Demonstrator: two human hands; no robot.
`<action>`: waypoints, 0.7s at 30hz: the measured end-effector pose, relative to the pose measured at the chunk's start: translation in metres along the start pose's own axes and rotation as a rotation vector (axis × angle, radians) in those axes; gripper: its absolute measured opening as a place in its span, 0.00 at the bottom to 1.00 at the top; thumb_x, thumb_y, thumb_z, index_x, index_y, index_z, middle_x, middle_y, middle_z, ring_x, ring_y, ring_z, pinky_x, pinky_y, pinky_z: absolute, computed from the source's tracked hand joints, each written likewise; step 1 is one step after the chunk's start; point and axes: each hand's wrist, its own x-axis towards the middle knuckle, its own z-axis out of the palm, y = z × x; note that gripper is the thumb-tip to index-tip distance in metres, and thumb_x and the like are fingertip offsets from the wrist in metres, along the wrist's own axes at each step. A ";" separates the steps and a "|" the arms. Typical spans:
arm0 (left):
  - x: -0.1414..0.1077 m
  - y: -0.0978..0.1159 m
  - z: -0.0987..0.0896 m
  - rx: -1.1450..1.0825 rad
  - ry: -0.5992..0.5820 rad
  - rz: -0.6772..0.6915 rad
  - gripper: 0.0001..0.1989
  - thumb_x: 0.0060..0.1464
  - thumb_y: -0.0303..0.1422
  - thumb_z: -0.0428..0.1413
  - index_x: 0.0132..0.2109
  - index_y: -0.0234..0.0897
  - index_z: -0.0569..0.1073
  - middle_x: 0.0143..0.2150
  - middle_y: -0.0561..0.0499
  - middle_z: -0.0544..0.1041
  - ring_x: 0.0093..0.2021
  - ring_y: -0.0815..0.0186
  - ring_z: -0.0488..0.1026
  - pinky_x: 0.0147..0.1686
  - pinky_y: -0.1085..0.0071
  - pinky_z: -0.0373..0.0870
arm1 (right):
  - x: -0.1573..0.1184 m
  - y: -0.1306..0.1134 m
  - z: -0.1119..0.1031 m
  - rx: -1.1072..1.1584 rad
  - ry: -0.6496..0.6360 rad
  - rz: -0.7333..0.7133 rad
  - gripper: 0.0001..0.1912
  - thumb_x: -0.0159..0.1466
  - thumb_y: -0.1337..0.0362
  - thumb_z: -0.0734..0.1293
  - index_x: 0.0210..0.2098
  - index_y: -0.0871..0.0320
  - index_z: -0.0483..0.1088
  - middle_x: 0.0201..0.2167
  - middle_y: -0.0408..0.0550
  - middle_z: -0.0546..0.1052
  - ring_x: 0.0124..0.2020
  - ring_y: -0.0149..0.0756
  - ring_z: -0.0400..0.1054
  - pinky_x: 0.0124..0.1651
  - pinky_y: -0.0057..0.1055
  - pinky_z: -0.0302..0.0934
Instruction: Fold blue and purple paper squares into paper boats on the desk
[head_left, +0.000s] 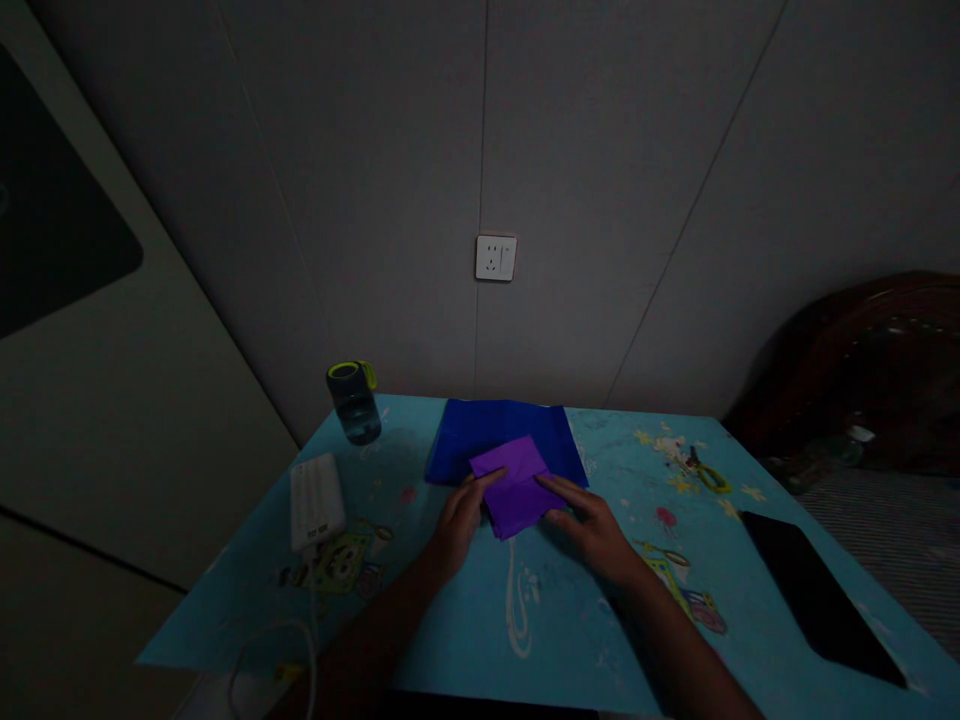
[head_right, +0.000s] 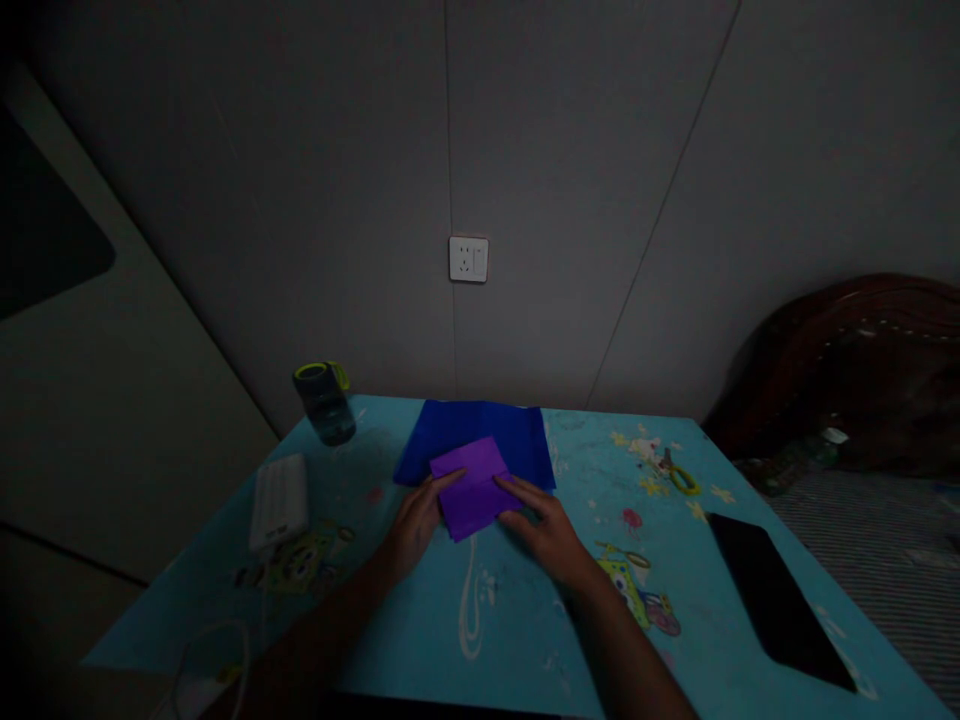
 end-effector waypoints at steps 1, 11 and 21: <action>0.000 0.000 0.000 -0.019 -0.024 0.021 0.28 0.61 0.50 0.49 0.58 0.35 0.73 0.60 0.40 0.71 0.60 0.51 0.67 0.59 0.57 0.64 | 0.000 -0.001 0.000 0.002 0.002 -0.011 0.22 0.62 0.53 0.70 0.54 0.51 0.74 0.58 0.54 0.73 0.59 0.50 0.66 0.63 0.53 0.56; -0.005 -0.001 -0.003 0.240 -0.110 0.205 0.25 0.59 0.45 0.55 0.60 0.38 0.71 0.56 0.42 0.73 0.57 0.54 0.69 0.57 0.61 0.64 | 0.001 0.008 -0.003 0.134 0.205 0.015 0.16 0.61 0.49 0.69 0.34 0.53 0.81 0.38 0.50 0.82 0.41 0.44 0.75 0.46 0.38 0.68; 0.008 -0.017 0.000 0.282 0.084 0.187 0.08 0.54 0.36 0.60 0.33 0.35 0.75 0.37 0.49 0.76 0.40 0.65 0.74 0.42 0.72 0.68 | 0.002 0.003 0.007 0.345 0.311 0.148 0.16 0.58 0.51 0.72 0.39 0.55 0.75 0.28 0.43 0.77 0.27 0.34 0.67 0.31 0.28 0.59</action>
